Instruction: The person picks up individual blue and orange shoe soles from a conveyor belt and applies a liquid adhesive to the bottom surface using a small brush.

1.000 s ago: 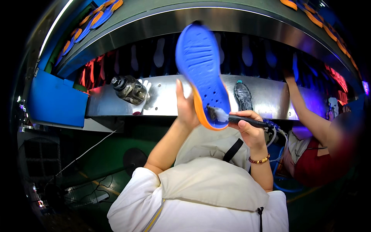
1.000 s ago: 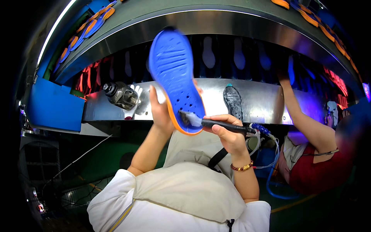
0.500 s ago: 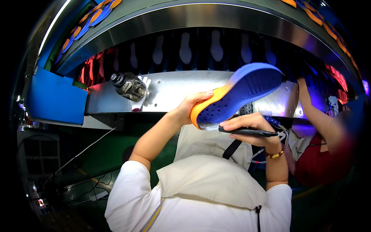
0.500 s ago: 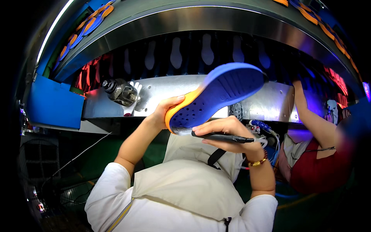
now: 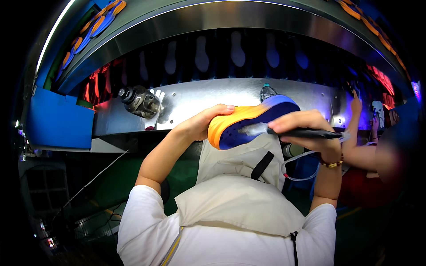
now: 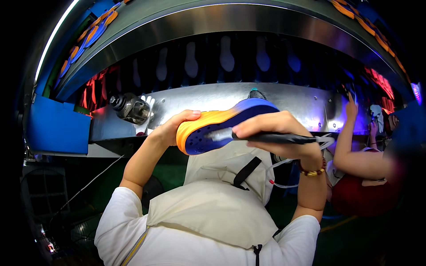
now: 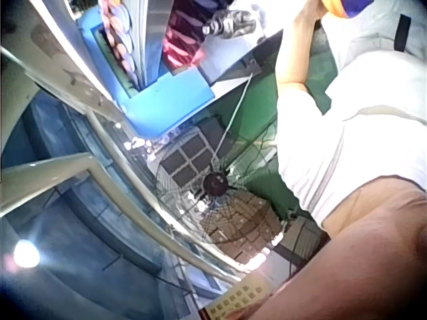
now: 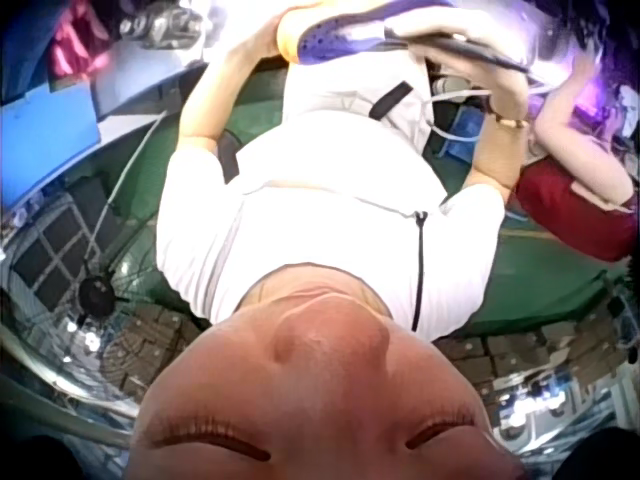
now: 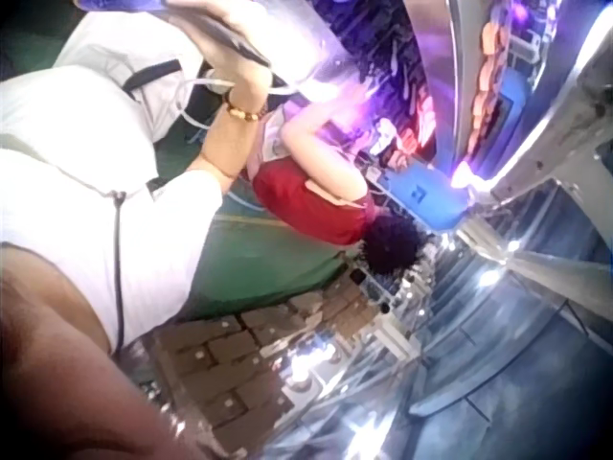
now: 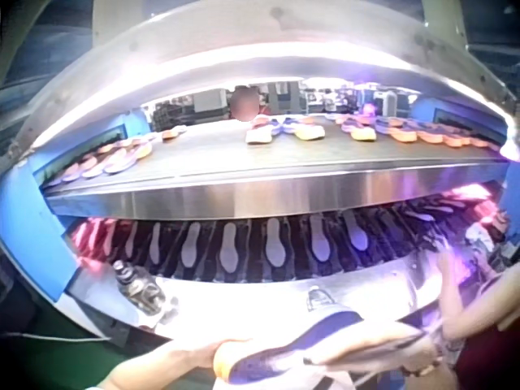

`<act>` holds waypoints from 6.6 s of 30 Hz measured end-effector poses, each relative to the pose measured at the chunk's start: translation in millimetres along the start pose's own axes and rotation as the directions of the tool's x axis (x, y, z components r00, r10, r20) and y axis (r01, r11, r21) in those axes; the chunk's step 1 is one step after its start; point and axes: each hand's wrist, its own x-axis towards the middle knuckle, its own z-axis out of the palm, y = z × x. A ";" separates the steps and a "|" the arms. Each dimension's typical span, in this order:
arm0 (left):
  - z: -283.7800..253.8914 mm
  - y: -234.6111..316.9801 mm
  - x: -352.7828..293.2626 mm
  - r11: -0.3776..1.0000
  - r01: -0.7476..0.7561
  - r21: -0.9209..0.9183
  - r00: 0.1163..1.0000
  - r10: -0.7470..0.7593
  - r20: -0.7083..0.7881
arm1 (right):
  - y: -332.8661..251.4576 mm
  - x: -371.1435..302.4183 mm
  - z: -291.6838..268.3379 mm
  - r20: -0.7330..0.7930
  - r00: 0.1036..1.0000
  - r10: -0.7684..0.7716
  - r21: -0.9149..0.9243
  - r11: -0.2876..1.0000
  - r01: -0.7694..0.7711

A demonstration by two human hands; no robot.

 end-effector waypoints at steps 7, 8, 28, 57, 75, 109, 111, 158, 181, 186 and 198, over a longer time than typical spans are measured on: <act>-9.0 2.3 -9.4 1.000 0.005 -0.023 0.996 -0.007 -0.094 | 14.6 -14.7 5.8 0.111 0.989 0.101 0.046 0.993 -0.106; -4.6 4.0 -10.2 1.000 -0.013 -0.022 0.992 0.010 -0.125 | 17.6 -13.4 3.3 -0.004 1.000 0.017 0.062 0.998 -0.016; -24.1 18.4 -7.3 0.796 -0.259 -0.548 0.884 0.424 0.198 | -25.0 -12.3 24.5 -0.326 0.939 -0.112 0.110 0.982 0.156; 22.4 12.8 15.1 0.564 -0.722 -0.401 0.692 0.610 -0.386 | 6.2 -4.6 46.2 -0.379 0.924 0.043 0.029 0.999 -0.035; 60.9 -4.0 17.6 0.574 -0.641 -0.509 0.729 0.663 -0.171 | -0.9 -6.9 82.8 -0.400 0.801 0.445 0.800 0.597 0.068; 36.0 21.1 17.4 0.925 -0.101 -0.366 0.990 0.056 -0.131 | -5.8 1.8 34.1 -0.007 1.000 0.030 0.028 0.999 -0.029; 41.5 19.9 13.7 0.981 -0.044 -0.190 0.989 0.015 -0.149 | -14.7 3.8 30.3 0.197 0.980 0.031 -0.090 0.996 -0.013; 10.0 -22.5 45.1 0.979 -0.137 0.154 0.966 0.166 -0.197 | 46.0 48.0 48.4 -0.239 0.778 0.581 0.361 0.797 -0.485; -13.9 -45.8 52.5 0.826 -0.354 -0.439 0.924 0.235 -0.303 | 106.4 28.3 91.0 -0.723 0.683 0.105 -0.239 0.890 -0.389; -15.9 -44.9 51.6 0.830 -0.330 -0.450 0.933 0.215 -0.288 | 87.7 27.6 105.8 -0.686 0.726 0.046 -0.375 0.833 -0.407; -31.4 -39.7 47.8 0.826 -0.350 -0.442 0.932 0.261 -0.250 | 62.6 19.4 130.0 -0.605 0.796 0.013 -0.267 0.939 -0.218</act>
